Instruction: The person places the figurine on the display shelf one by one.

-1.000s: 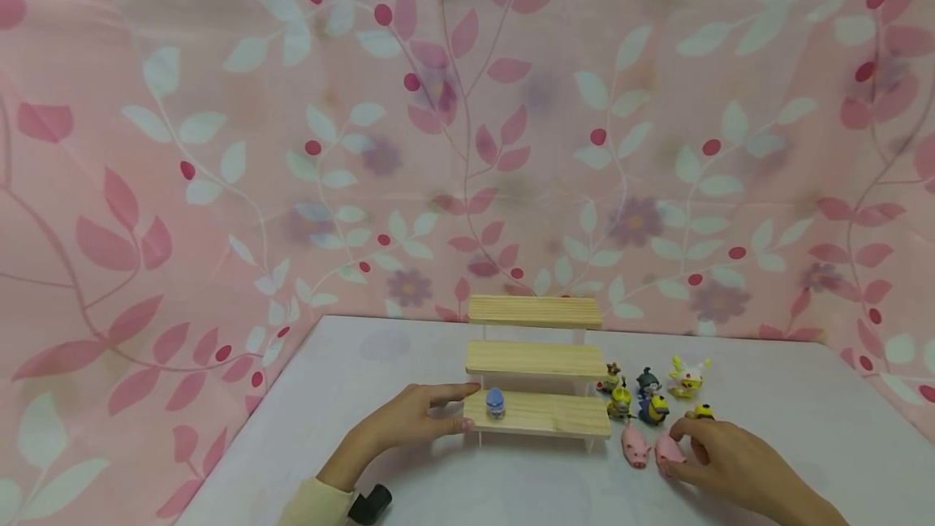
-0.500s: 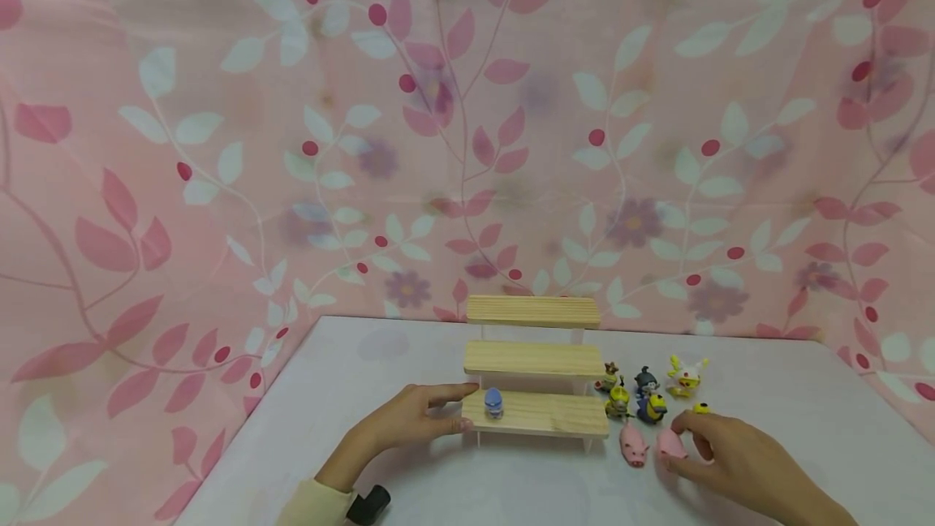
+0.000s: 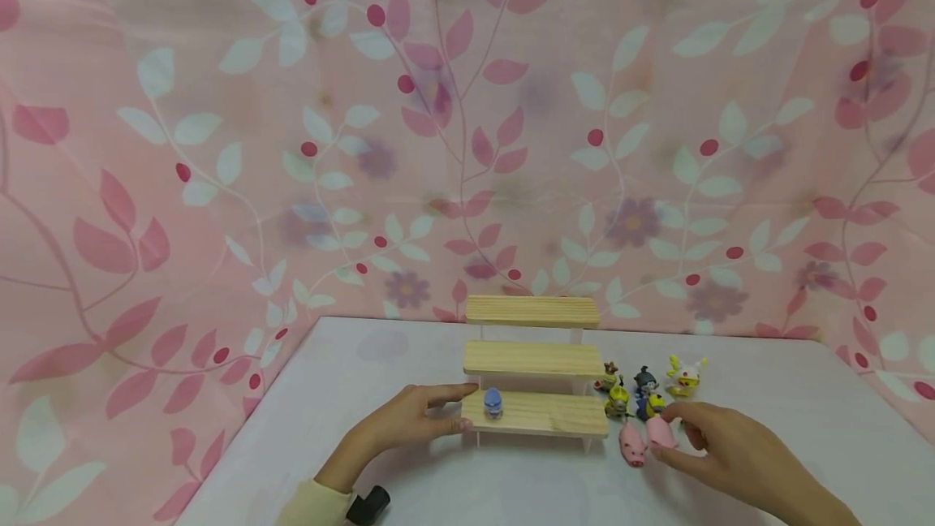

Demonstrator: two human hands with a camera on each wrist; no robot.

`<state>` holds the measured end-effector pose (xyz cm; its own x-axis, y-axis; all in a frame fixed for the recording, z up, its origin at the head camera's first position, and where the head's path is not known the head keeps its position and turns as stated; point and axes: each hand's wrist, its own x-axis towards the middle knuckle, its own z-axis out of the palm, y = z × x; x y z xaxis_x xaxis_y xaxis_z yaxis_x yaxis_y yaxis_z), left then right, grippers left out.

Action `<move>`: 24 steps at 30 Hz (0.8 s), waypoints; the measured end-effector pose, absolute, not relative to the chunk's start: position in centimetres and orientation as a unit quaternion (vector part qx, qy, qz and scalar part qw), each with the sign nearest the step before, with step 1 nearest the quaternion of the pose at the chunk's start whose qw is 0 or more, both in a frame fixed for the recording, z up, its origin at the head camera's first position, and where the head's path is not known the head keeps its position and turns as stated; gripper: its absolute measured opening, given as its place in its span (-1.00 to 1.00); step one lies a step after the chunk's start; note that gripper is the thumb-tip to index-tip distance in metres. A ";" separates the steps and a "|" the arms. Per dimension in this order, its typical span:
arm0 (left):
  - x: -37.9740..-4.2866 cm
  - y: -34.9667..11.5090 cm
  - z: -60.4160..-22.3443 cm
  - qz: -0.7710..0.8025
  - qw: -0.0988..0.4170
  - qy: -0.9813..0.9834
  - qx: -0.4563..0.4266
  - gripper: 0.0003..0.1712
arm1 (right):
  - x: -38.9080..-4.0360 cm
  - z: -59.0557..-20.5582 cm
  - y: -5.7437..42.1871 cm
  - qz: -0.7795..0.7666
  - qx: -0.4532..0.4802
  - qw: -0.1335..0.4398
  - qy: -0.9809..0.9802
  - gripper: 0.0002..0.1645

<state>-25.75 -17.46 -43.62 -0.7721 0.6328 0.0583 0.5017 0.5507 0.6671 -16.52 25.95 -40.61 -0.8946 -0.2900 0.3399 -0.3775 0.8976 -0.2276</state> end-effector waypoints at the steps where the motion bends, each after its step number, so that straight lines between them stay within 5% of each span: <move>1: -25.7 -17.5 -43.6 0.346 0.095 0.876 0.324 -0.30 | -16.5 -40.5 25.8 0.146 0.176 0.158 -0.961 -0.60; 24: -25.7 -17.4 -43.4 0.363 0.101 0.869 0.321 -0.32 | -18.3 -39.0 21.7 0.181 0.245 0.194 -0.932 -0.67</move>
